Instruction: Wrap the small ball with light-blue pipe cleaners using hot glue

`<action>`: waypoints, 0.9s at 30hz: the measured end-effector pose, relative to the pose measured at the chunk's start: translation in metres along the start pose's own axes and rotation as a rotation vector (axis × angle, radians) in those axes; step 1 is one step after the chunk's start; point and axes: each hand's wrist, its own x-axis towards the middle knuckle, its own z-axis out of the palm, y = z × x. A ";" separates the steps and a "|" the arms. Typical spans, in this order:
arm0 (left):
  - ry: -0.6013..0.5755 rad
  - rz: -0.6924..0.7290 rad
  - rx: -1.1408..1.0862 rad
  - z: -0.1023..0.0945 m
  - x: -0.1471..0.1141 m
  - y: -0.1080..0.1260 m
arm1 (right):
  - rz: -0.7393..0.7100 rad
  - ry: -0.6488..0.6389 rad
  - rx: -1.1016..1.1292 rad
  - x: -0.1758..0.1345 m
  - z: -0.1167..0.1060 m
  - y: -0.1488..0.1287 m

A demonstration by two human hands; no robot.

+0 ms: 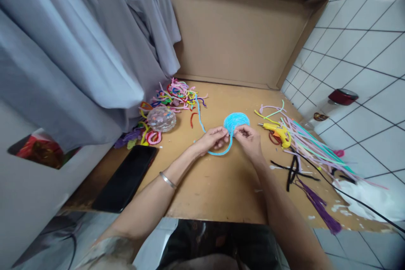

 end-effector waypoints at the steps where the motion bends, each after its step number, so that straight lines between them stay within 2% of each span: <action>1: -0.014 -0.007 0.022 0.001 0.000 -0.001 | -0.004 -0.043 0.011 -0.002 0.002 -0.002; 4: -0.065 0.020 0.113 0.003 0.000 -0.002 | -0.032 -0.117 -0.007 -0.006 0.005 -0.006; 9: 0.008 0.217 0.316 0.003 0.000 -0.001 | -0.084 -0.044 -0.067 -0.007 0.003 -0.011; 12: 0.001 0.233 0.408 0.002 -0.001 0.003 | -0.178 -0.018 -0.152 -0.010 0.005 -0.013; 16: -0.007 0.246 0.421 0.003 -0.005 0.009 | -0.306 0.013 -0.271 -0.011 0.003 -0.013; 18: -0.048 0.246 0.415 0.006 -0.008 0.011 | -0.294 0.108 -0.283 -0.008 -0.003 -0.011; 21: -0.124 0.236 0.403 0.011 -0.009 0.009 | -0.197 0.365 -0.248 -0.003 -0.015 -0.010; 23: -0.070 0.253 0.375 0.012 -0.006 0.004 | -0.181 0.275 -0.221 -0.004 -0.019 -0.010; 26: 0.000 0.225 0.288 0.010 -0.002 -0.001 | -0.170 0.023 -0.175 -0.008 -0.014 -0.009; 27: -0.011 0.211 0.251 0.010 -0.002 -0.003 | -0.145 0.016 -0.149 -0.009 -0.012 -0.008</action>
